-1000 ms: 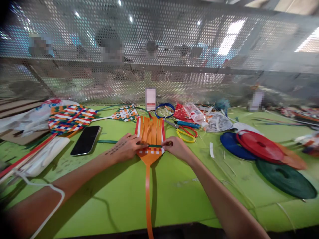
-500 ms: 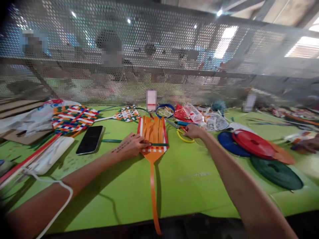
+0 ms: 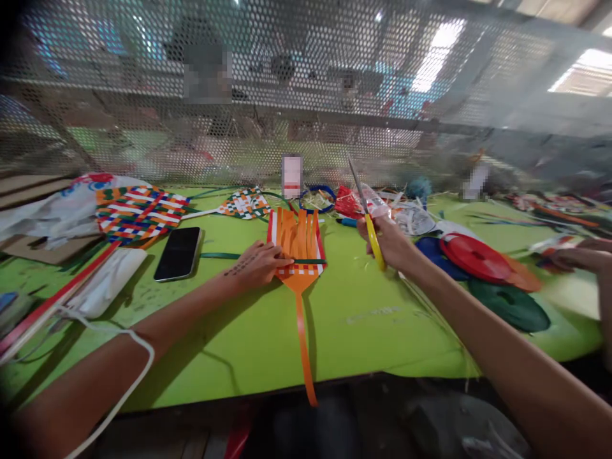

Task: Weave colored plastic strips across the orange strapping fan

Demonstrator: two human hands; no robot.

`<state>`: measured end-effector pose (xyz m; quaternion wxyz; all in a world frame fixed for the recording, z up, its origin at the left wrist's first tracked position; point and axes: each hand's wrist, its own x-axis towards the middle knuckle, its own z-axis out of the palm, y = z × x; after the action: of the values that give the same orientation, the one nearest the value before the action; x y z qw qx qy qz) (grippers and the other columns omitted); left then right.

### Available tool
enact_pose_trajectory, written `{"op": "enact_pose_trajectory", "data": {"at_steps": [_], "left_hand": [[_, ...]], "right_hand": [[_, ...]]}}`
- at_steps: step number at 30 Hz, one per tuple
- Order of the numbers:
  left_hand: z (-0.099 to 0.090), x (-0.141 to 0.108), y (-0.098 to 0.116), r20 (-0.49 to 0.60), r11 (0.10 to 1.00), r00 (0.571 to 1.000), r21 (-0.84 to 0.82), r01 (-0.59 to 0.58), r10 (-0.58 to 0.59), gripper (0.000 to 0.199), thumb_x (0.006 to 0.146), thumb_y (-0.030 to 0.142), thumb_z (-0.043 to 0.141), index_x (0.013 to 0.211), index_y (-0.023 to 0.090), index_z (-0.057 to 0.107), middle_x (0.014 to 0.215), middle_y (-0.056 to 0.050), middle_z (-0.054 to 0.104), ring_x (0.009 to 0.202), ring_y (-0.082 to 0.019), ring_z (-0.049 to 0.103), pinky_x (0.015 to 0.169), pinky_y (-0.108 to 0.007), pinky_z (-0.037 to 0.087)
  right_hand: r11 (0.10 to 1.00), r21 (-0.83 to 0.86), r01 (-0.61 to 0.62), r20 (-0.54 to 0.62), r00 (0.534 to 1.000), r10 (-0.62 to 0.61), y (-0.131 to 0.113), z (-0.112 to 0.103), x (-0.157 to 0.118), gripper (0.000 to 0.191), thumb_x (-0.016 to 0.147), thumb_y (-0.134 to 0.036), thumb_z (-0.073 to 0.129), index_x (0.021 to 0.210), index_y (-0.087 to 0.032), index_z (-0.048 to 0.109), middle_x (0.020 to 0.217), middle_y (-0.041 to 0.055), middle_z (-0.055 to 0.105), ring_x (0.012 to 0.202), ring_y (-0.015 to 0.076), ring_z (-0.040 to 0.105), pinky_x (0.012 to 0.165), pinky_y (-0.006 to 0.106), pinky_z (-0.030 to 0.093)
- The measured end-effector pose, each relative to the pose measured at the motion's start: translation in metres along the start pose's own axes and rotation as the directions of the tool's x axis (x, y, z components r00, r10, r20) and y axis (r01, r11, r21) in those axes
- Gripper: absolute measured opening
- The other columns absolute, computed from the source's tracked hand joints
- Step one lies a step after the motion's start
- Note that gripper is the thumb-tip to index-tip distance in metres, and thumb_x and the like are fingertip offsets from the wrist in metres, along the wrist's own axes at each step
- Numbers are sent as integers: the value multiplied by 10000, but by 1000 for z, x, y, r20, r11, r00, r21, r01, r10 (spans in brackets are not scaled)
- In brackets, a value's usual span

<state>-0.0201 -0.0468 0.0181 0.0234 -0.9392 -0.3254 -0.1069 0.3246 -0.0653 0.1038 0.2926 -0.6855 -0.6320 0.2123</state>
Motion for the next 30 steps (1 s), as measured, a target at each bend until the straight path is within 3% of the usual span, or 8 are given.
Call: {"op": "enact_pose_trajectory", "data": {"at_steps": [2, 5, 7, 10, 16, 22, 25, 30], "left_hand": [[0, 0, -1, 12, 999, 1000, -33, 12, -12, 371, 950, 207, 558, 1255, 326, 734, 1057, -60, 675, 989, -240, 598, 848, -386, 342], [1, 1, -2, 7, 998, 999, -56, 36, -36, 376, 950, 207, 552, 1250, 327, 743, 1054, -64, 675, 999, -244, 592, 874, -393, 353], [1, 0, -2, 8, 997, 999, -60, 42, -42, 394, 941, 193, 554, 1259, 329, 742, 1057, -68, 671, 1005, -249, 588, 881, -397, 358], [0, 0, -2, 25, 998, 999, -57, 39, -37, 434, 923, 170, 562, 1287, 332, 734, 1041, -75, 656, 1017, -261, 582, 881, -398, 362], [0, 2, -3, 49, 993, 995, -79, 93, -89, 401, 936, 246, 583, 1288, 352, 743, 1014, -74, 648, 973, -253, 587, 901, -403, 387], [2, 2, -4, 29, 987, 995, -127, 97, -94, 374, 954, 248, 573, 1254, 376, 756, 1012, -68, 657, 943, -231, 595, 911, -394, 404], [1, 2, -4, 35, 985, 995, -143, 98, -94, 352, 974, 269, 560, 1245, 366, 764, 1012, -74, 657, 953, -237, 604, 916, -398, 406], [-2, 3, -3, 54, 981, 993, -154, 115, -108, 373, 963, 263, 571, 1260, 397, 753, 1001, -62, 656, 970, -240, 612, 936, -399, 402]], "right_hand": [[951, 259, -166, 194, 974, 117, -6, 13, -20, 564, 964, -726, 447, 998, -186, 608, 870, 114, 683, 607, 151, 577, 542, 283, 435], [839, 405, -364, 379, 901, 209, -20, 27, -49, 564, 927, -747, 504, 925, -192, 605, 812, 101, 683, 541, 148, 564, 496, 278, 457], [762, 440, -475, 544, 816, 195, -32, 34, -69, 607, 890, -788, 513, 873, -188, 602, 721, 90, 668, 516, 165, 581, 486, 286, 483], [737, 401, -545, 689, 709, 149, -46, 43, -98, 669, 837, -848, 506, 856, -187, 604, 644, 77, 660, 514, 215, 638, 486, 321, 529], [710, 326, -624, 784, 598, 166, -52, 60, -129, 651, 808, -863, 494, 860, -224, 609, 600, 57, 664, 469, 238, 659, 437, 336, 537], [572, 239, -785, 874, 431, 226, -44, 67, -130, 570, 864, -802, 495, 862, -244, 612, 606, 53, 678, 452, 238, 664, 408, 330, 530], [540, 241, -807, 887, 408, 214, -39, 71, -131, 555, 868, -788, 518, 879, -241, 607, 596, 52, 671, 465, 247, 677, 429, 340, 554], [533, 187, -826, 874, 387, 294, -45, 73, -132, 614, 888, -822, 442, 916, -224, 578, 570, 39, 645, 412, 234, 645, 411, 352, 569]]}}
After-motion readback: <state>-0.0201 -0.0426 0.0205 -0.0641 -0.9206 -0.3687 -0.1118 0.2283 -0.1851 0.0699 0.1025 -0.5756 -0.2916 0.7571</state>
